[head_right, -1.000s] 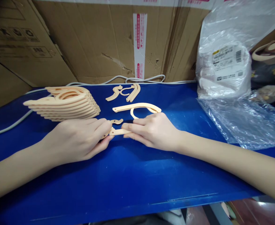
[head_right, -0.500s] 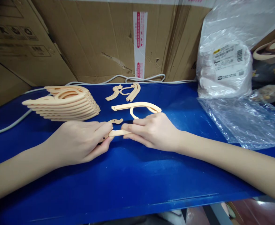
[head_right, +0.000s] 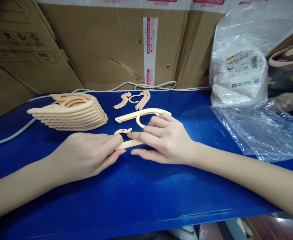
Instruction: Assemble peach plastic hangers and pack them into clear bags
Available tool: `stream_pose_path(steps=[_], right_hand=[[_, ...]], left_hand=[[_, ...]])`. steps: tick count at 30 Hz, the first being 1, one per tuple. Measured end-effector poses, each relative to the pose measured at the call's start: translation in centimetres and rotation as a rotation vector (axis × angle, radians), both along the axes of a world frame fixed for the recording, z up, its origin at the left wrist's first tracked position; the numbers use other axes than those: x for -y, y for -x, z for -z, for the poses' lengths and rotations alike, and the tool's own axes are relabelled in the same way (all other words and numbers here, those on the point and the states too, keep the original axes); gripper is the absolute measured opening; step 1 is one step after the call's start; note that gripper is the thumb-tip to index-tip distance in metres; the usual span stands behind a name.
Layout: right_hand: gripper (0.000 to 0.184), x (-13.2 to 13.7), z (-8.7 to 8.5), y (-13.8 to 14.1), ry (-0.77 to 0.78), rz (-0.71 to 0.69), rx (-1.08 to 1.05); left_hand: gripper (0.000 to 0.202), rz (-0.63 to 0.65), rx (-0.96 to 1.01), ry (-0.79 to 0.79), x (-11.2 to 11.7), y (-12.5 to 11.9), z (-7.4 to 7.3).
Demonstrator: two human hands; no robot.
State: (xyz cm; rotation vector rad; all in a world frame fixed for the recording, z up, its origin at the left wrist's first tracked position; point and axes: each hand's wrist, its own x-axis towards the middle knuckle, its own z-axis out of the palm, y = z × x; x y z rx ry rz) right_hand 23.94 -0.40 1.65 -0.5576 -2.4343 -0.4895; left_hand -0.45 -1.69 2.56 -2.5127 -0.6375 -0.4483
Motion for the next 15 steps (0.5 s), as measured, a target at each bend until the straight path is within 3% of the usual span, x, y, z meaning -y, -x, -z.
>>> stream_pose_path(steps=[3,6,11,15], right_hand=[[0.025,0.2,-0.2,-0.2,-0.055,0.079,-0.075],[0.021,0.0,-0.3,-0.4,0.005,0.137,-0.181],[0.014,-1.0,-0.2,-0.6,0.264,0.145,-0.283],[0.022,-1.7,0.0,-0.7,0.498,0.107,-0.279]], left_hand=[[0.032,-0.019,0.006,0.001,-0.1,0.3,-0.3],[0.028,-0.06,0.01,0.034,-0.3,0.7,-0.4],[0.03,-0.056,-0.019,0.075,-0.7,1.0,-0.5],[0.032,-0.038,-0.026,0.107,-1.0,1.2,-0.4]])
